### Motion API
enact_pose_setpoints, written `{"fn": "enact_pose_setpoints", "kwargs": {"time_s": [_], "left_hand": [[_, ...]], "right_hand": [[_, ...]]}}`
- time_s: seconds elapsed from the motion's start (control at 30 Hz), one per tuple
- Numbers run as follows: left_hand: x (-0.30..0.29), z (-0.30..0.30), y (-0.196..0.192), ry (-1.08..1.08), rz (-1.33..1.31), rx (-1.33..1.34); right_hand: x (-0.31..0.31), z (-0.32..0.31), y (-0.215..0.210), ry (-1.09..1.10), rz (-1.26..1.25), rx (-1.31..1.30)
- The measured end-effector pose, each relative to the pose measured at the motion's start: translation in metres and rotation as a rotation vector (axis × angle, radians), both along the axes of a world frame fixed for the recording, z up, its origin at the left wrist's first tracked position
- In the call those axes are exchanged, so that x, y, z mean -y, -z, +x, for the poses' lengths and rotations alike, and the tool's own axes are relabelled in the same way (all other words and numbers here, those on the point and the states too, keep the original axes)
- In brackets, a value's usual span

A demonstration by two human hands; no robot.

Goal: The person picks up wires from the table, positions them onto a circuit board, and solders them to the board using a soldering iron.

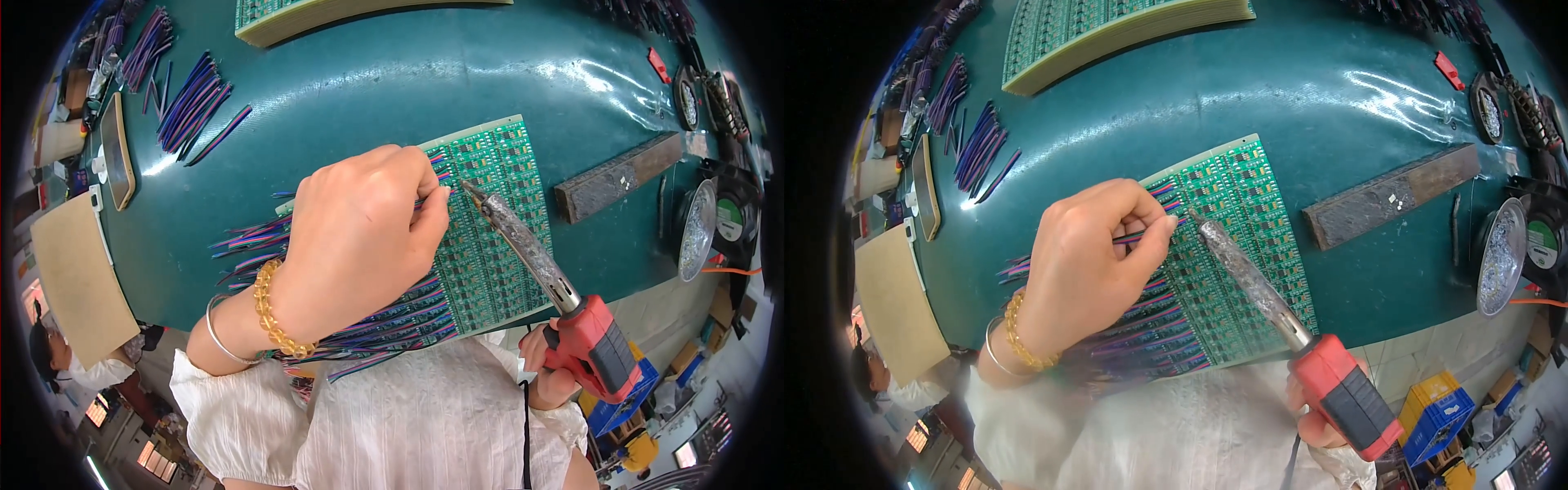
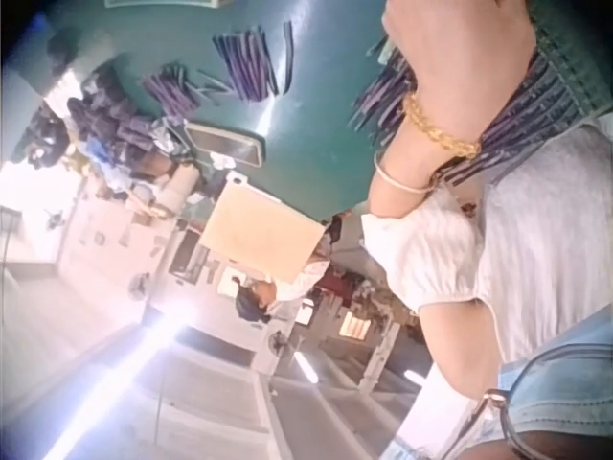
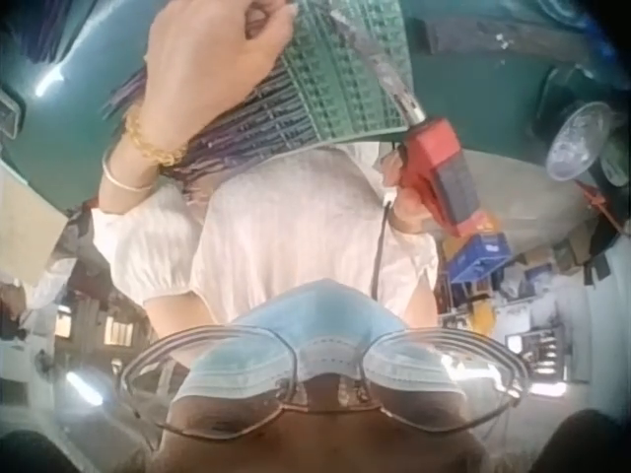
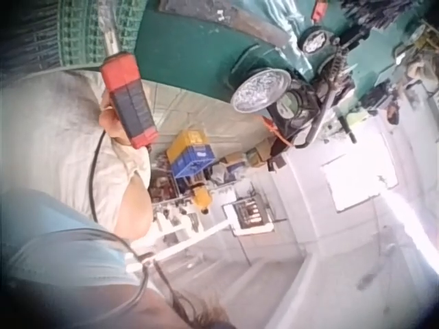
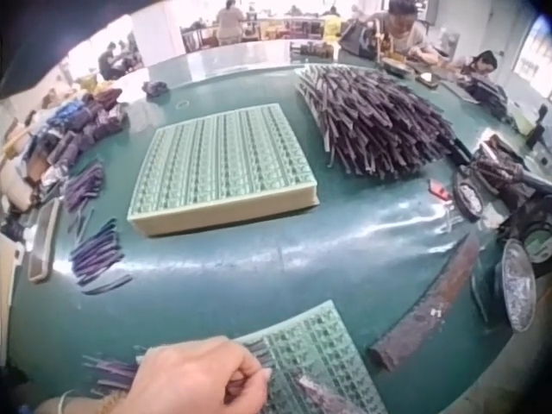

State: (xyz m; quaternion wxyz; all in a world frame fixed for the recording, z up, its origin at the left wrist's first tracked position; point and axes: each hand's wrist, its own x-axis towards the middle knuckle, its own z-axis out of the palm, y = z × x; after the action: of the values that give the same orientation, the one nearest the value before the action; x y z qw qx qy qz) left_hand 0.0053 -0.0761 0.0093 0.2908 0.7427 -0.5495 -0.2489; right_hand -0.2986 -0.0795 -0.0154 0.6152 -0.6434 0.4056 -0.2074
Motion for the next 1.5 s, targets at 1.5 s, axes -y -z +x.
{"fn": "enact_pose_setpoints", "kwargs": {"time_s": [1.5], "left_hand": [[0.001,-0.013,0.006,-0.032,-0.092,0.209]], "right_hand": [[0.012,-0.012,-0.003,-0.14,0.162,-0.01]]}}
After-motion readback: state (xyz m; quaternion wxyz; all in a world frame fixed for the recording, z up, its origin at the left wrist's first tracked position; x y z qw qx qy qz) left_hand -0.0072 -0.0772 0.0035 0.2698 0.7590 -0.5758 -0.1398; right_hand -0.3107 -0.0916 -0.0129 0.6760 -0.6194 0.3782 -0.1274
